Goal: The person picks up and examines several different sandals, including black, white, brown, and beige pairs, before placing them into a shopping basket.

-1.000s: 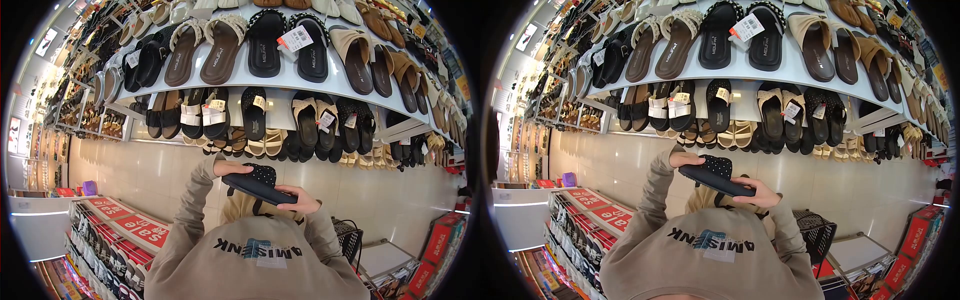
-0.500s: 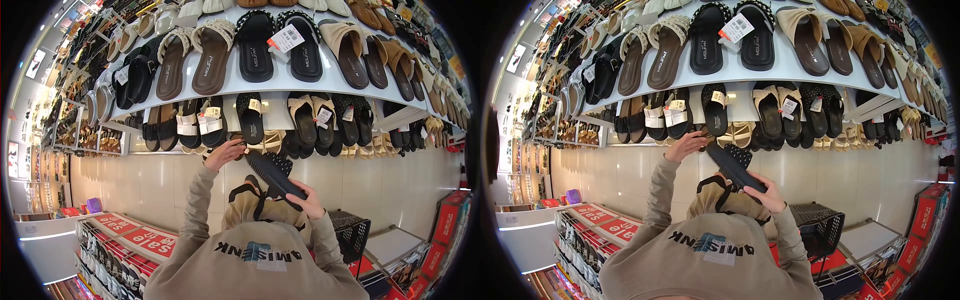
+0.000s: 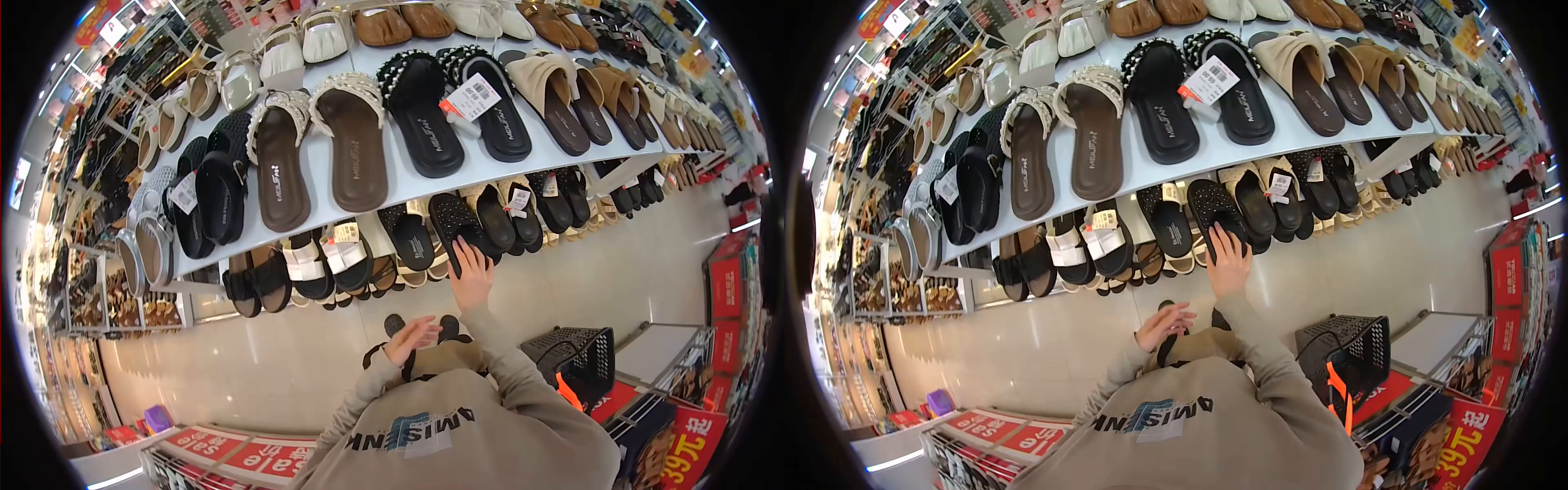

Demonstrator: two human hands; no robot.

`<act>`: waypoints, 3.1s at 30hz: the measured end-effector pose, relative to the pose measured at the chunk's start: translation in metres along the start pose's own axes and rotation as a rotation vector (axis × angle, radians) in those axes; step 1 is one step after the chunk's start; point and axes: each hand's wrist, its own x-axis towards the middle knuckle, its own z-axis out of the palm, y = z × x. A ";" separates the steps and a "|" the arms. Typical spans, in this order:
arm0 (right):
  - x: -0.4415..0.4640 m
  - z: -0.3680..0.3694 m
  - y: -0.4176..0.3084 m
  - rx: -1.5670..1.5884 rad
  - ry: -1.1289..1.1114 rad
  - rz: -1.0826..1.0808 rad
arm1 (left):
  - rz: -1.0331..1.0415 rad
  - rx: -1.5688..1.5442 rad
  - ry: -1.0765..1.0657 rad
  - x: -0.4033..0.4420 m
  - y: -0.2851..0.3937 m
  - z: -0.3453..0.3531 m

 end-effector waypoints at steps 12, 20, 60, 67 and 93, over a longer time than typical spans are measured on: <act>0.036 0.045 -0.043 -0.074 -0.002 0.101 | 0.008 0.069 0.047 -0.055 0.019 -0.100; 0.017 0.041 -0.018 0.409 0.018 0.191 | 0.139 0.220 0.119 -0.017 0.034 -0.095; 0.030 -0.014 0.050 0.979 -0.379 -0.010 | 0.557 0.671 0.740 0.069 0.045 -0.004; 0.011 0.017 -0.087 0.989 -0.445 0.038 | 0.519 0.771 0.661 -0.019 0.056 -0.045; 0.061 0.036 -0.209 0.323 -0.515 -0.210 | 0.447 0.506 0.556 -0.173 0.017 -0.184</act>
